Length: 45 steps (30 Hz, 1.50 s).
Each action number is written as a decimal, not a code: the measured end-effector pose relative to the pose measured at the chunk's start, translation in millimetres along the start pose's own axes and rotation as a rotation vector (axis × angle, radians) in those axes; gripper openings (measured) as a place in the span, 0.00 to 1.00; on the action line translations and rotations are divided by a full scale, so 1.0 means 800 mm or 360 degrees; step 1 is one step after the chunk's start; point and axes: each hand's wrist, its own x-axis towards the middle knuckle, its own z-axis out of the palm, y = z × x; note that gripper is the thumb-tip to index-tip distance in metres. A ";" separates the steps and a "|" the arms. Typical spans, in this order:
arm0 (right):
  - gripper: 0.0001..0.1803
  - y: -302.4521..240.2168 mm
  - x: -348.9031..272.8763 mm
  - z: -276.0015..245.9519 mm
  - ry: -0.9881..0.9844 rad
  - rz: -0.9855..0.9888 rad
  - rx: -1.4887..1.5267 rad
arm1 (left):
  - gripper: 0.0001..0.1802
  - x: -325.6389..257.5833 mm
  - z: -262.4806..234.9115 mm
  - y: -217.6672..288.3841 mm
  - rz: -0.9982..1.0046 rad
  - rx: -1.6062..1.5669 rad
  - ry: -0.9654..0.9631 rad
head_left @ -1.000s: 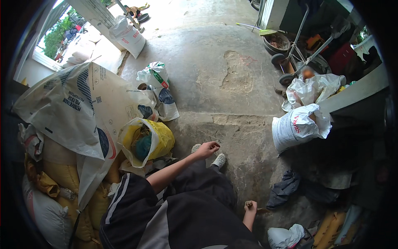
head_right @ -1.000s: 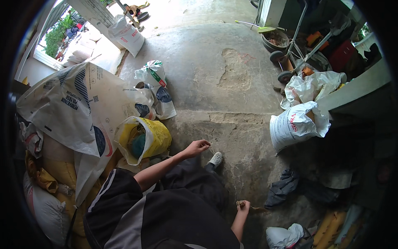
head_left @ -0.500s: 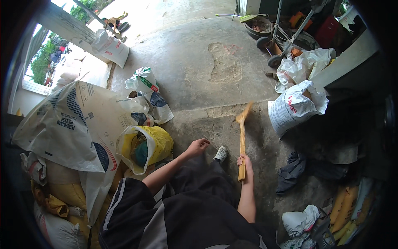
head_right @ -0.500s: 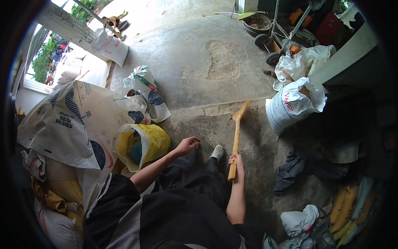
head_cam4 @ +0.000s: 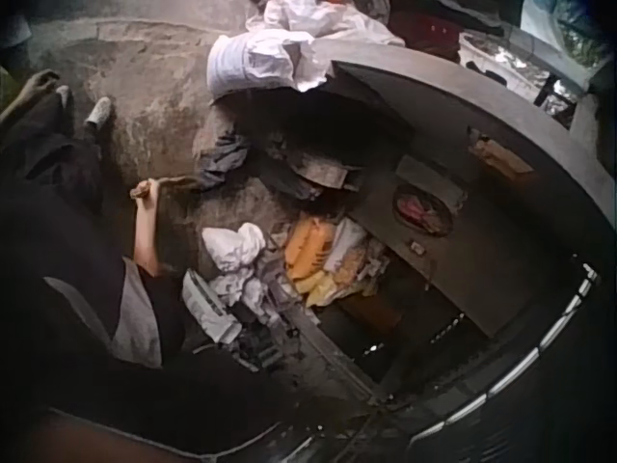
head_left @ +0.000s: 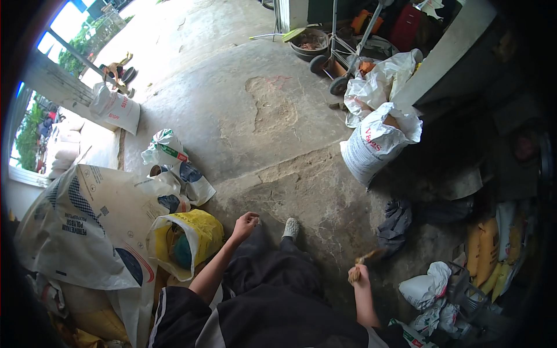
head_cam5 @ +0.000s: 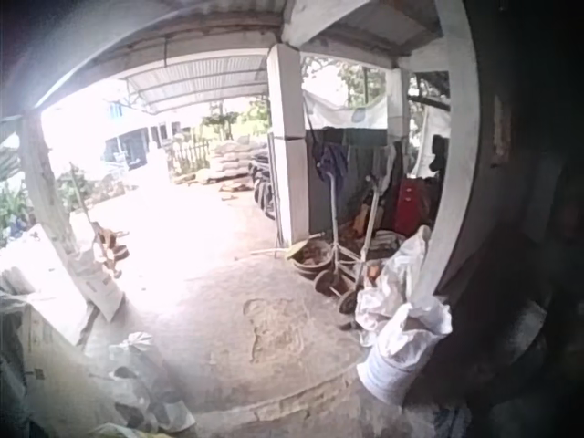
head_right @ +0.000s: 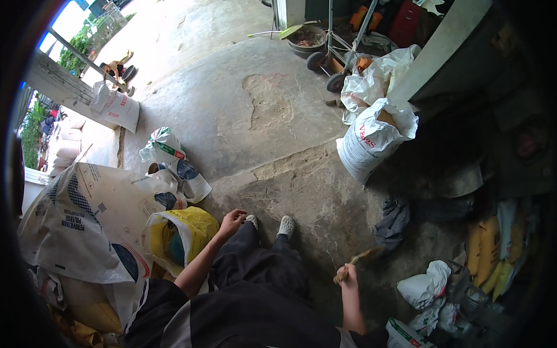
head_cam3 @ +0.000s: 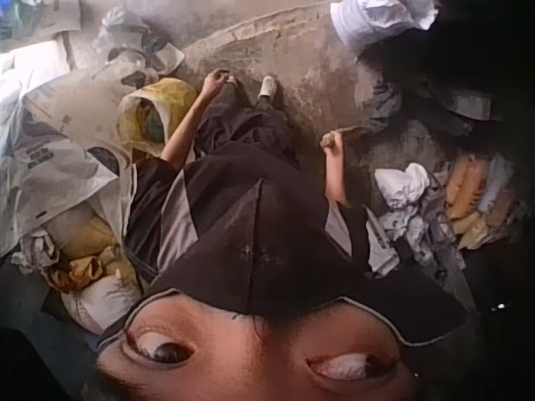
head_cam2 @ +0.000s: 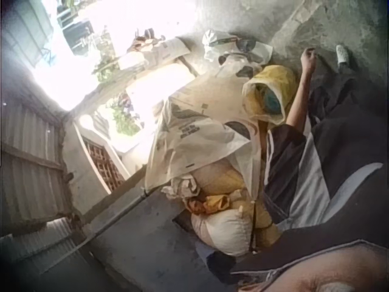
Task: The person is sweeping the floor in a rice mill using a broom.
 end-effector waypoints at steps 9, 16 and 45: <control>0.06 0.072 0.189 0.042 -0.0339 0.0052 -0.0407 | 0.11 0.020 0.012 0.040 0.0167 -0.0023 -0.0139; 0.11 0.033 0.210 0.252 -0.0567 0.0285 -0.0599 | 0.12 0.075 0.023 0.045 0.0103 -0.0133 -0.0189; 0.19 0.045 0.277 0.496 -0.0065 0.0319 -0.0857 | 0.13 0.285 -0.237 -0.063 -0.0717 0.0049 -0.0121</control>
